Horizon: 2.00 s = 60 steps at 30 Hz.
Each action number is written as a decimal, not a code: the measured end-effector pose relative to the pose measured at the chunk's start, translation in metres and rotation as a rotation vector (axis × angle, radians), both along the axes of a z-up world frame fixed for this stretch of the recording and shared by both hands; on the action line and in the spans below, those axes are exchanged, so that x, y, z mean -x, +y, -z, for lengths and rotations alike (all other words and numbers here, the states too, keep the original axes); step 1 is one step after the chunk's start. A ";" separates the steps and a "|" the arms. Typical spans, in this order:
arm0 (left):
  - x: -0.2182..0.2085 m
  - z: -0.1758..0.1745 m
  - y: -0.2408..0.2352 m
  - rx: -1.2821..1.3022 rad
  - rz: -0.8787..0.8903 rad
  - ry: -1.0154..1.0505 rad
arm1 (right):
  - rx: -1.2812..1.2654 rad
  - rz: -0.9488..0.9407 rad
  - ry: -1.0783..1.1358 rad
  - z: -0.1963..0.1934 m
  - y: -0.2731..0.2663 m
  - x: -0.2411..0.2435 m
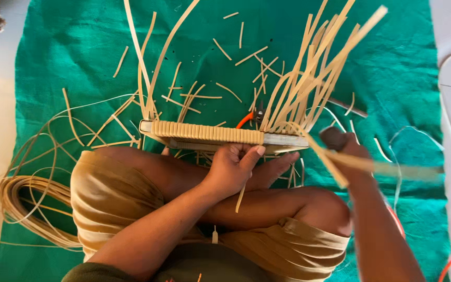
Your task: The person sits on a green mat and weaves thin wooden strips into a rectangular basket frame. They use a hot glue gun to secure the strips and pliers to trim excess material. The person repeatedly applies glue, inserts strips, and trims them to shape the basket.
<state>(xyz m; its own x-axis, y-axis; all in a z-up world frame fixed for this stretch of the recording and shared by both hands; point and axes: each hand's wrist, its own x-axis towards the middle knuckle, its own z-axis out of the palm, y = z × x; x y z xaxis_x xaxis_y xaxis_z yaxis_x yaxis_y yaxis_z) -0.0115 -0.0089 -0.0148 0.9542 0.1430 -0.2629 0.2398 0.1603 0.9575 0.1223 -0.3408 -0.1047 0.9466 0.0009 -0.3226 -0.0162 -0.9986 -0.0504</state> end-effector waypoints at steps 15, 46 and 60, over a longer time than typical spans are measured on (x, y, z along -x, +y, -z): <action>0.020 0.009 0.004 -0.342 0.185 -0.169 | -0.436 0.124 0.065 -0.320 0.114 0.142; 0.026 -0.003 0.008 0.025 0.224 -0.328 | -0.316 -0.311 0.100 -0.323 0.172 0.094; 0.010 0.023 0.007 -0.272 0.180 -0.257 | -0.098 -0.060 0.120 -0.328 0.181 0.098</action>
